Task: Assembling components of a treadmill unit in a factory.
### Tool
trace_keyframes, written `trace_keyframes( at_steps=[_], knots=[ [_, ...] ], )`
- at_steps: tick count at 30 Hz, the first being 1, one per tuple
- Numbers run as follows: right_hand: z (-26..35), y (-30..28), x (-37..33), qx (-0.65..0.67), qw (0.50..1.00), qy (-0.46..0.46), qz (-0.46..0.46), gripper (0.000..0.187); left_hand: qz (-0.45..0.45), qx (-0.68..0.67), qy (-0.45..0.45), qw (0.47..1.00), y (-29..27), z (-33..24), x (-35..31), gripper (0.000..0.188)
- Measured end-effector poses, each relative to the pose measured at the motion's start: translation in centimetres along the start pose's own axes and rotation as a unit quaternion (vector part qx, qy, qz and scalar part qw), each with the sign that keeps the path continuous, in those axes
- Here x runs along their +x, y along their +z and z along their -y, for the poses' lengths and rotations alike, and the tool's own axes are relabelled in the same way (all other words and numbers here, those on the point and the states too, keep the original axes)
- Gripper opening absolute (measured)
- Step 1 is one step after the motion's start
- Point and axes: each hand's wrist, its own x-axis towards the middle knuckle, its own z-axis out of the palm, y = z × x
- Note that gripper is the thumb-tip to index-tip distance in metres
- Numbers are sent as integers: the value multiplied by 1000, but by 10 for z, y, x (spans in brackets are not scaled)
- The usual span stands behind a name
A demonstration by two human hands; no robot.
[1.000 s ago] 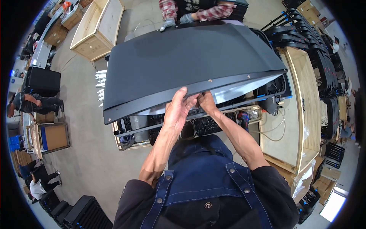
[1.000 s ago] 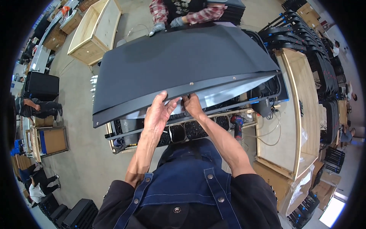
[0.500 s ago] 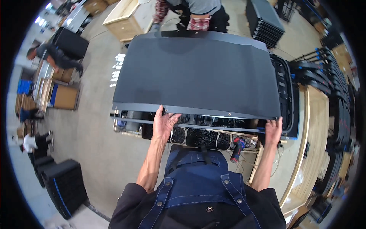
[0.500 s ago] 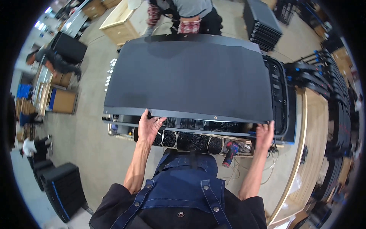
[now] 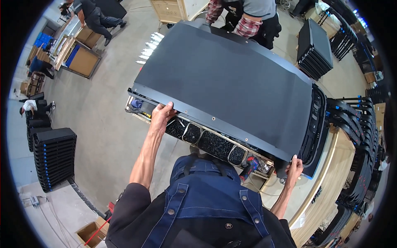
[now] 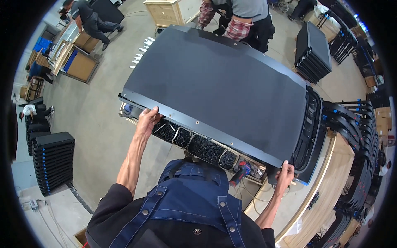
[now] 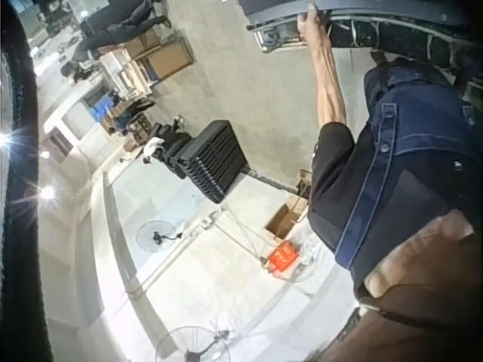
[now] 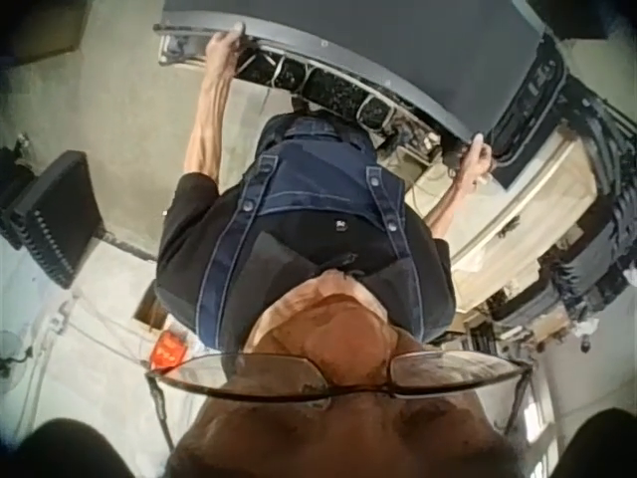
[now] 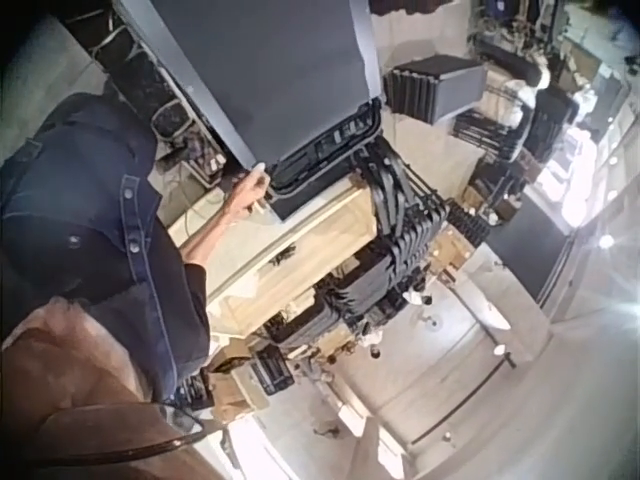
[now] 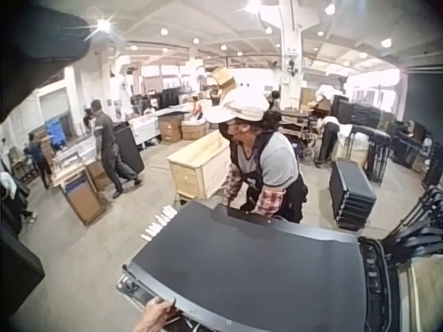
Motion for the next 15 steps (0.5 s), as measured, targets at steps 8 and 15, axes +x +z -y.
trace_keyframes(
  at_steps=[8,15],
  knots=[
    [-6,4,-13,-92,995,-6,26,62,-26,157,47,986,-15,16,-1,32],
    [0,-18,-1,-290,926,-226,85,37,-50,218,-14,975,-18,8,-13,59]
  ],
)
